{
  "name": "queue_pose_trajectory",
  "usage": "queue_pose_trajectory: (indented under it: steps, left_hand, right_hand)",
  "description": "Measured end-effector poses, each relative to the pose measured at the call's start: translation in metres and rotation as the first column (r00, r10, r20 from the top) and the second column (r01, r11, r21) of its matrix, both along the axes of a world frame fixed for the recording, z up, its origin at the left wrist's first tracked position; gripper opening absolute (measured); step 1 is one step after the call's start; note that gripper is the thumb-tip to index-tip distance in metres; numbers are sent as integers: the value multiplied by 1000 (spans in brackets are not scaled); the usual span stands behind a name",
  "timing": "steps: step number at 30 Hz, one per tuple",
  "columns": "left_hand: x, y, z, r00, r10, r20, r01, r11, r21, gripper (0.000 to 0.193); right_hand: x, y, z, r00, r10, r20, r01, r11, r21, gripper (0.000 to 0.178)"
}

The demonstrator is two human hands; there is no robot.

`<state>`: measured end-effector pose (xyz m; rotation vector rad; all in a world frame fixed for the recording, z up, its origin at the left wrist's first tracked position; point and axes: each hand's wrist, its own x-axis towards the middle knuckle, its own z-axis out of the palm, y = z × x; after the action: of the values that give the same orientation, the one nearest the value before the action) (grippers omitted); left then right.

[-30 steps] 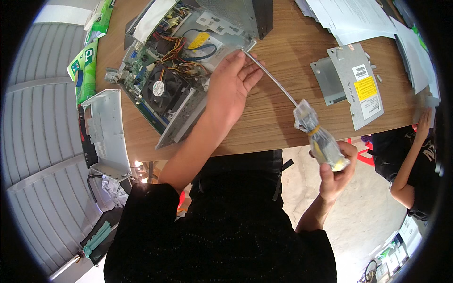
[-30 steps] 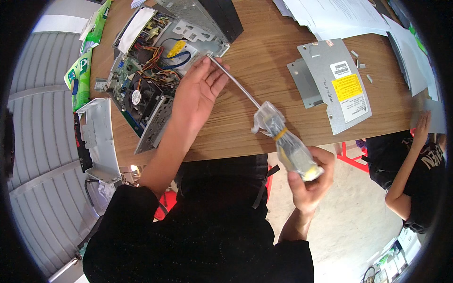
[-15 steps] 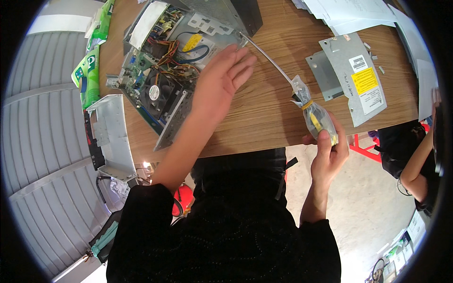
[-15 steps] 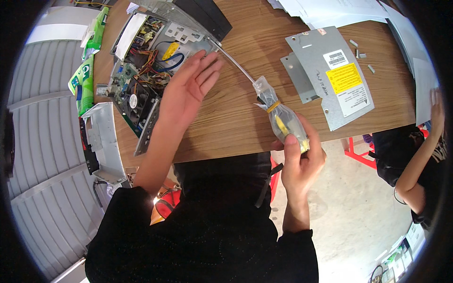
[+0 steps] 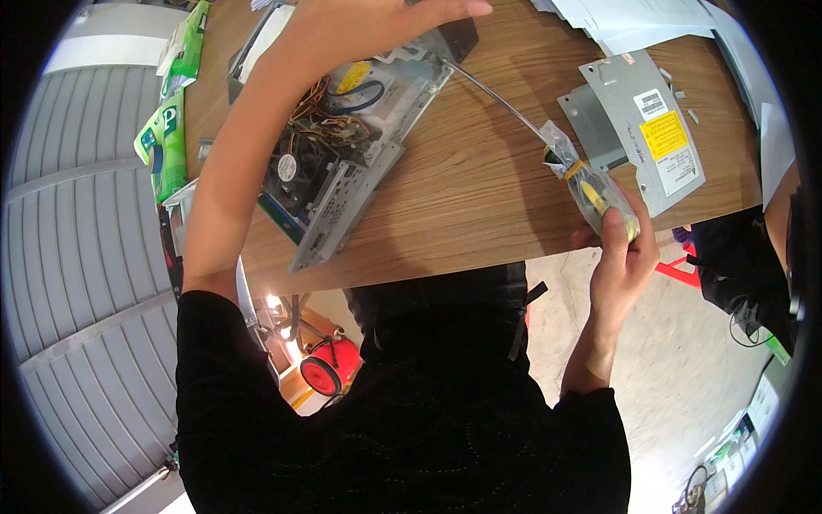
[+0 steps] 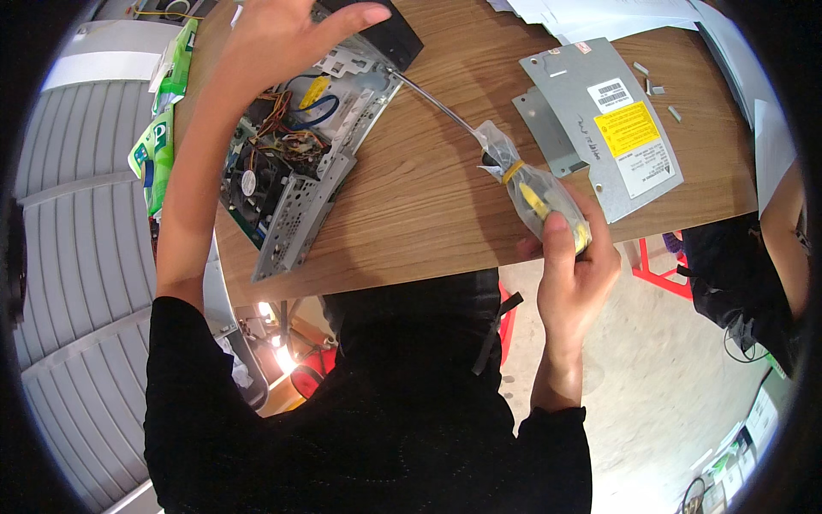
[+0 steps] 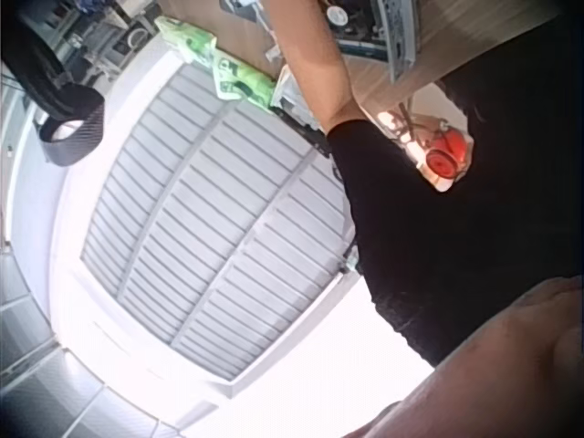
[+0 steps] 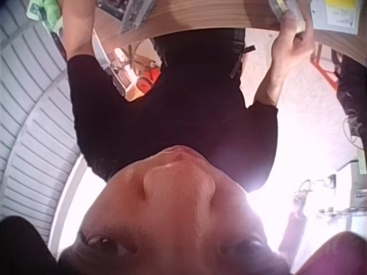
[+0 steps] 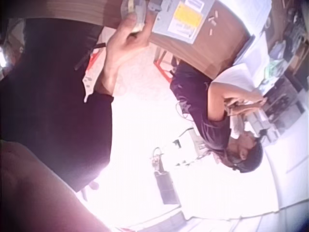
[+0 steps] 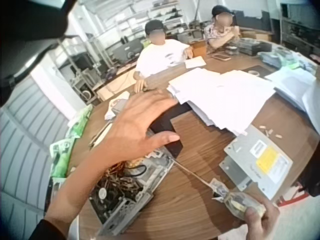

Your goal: The person disassembles a computer tower by hand and using a screwdriver, removing the side panel and inner components.

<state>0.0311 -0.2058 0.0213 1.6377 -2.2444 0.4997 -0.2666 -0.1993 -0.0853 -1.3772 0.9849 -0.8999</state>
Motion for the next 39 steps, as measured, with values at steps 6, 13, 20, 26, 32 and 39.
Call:
queue_pose_trajectory:
  steps: [6,13,20,26,32,39]
  left_hand:
    - [7,-12,-15,1000,-24,-2,24,993,-117,25]
    - [9,-16,-17,990,-117,-80,97,970,-224,8]
    - [4,-13,-20,994,-104,-23,91,943,-319,7]
    - [2,-13,-21,994,-109,-15,97,928,-359,6]
    - [1,-15,-18,992,-113,-55,88,937,-338,7]
    - [7,-23,-21,989,-137,-61,111,940,-322,9]
  right_hand:
    - [1,0,2,999,-23,-22,24,998,50,31]
    - [2,0,6,1000,2,-13,-2,1000,12,34]
    - [10,9,12,998,-28,-60,27,999,-31,34]
    - [11,9,10,998,-28,-52,25,999,-41,34]
    - [15,9,18,991,-41,-125,25,992,-124,34]
    - [17,-1,26,995,-28,-99,18,995,-94,35]
